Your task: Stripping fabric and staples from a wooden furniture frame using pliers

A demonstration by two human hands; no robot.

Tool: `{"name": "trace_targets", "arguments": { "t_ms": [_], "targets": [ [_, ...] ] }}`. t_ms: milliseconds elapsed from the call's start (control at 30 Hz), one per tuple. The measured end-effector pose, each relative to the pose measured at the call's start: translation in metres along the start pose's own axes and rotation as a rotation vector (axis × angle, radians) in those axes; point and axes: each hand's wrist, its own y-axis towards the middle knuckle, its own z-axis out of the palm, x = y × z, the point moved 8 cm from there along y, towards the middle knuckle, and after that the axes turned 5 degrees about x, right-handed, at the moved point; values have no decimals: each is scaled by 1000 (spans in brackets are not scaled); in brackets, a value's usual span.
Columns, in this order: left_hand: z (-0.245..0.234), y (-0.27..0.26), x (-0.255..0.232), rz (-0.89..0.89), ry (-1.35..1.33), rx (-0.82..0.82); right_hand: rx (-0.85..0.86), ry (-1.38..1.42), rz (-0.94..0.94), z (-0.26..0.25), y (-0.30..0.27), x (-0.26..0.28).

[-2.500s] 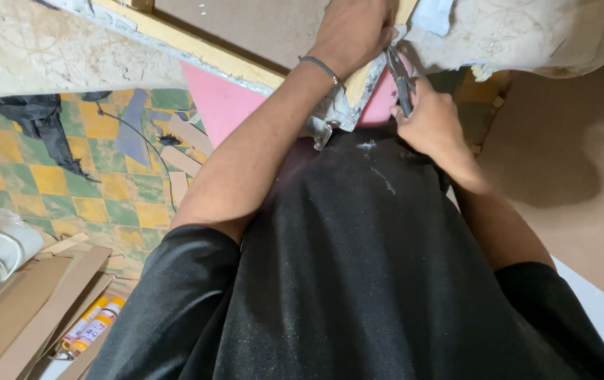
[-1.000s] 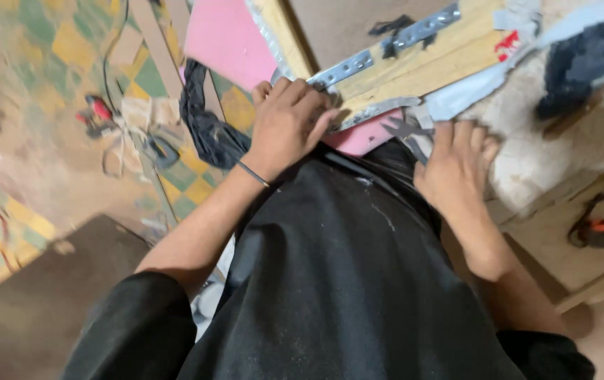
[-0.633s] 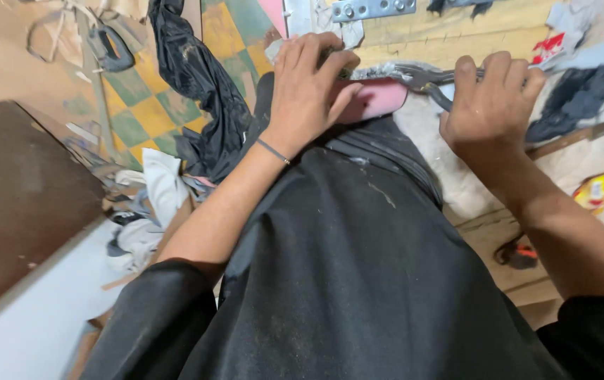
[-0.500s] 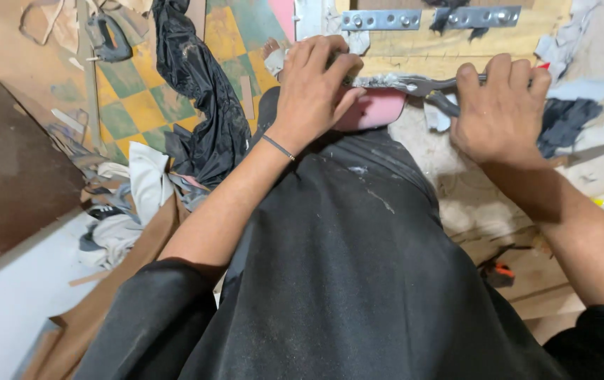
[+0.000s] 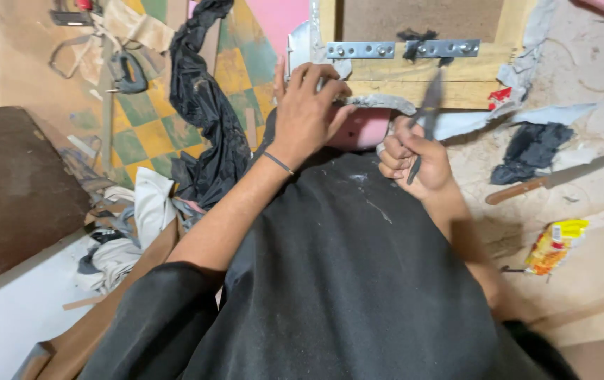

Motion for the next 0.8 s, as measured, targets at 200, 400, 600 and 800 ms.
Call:
{"name": "trace_targets", "arguments": {
  "t_ms": [200,400,600,800],
  "targets": [
    [-4,18,-39,292,-8,29,-924,-1354,238,-16,-61,23],
    [5,46,-60,565,22,168,-877,-1476,399,-14,-94,10],
    [19,51,-49,650,135,268,-955,-1360,473,-17,-88,-29],
    [20,43,-35,585,-18,166,-978,-1177,168,6,-64,-40]
  ]
}}
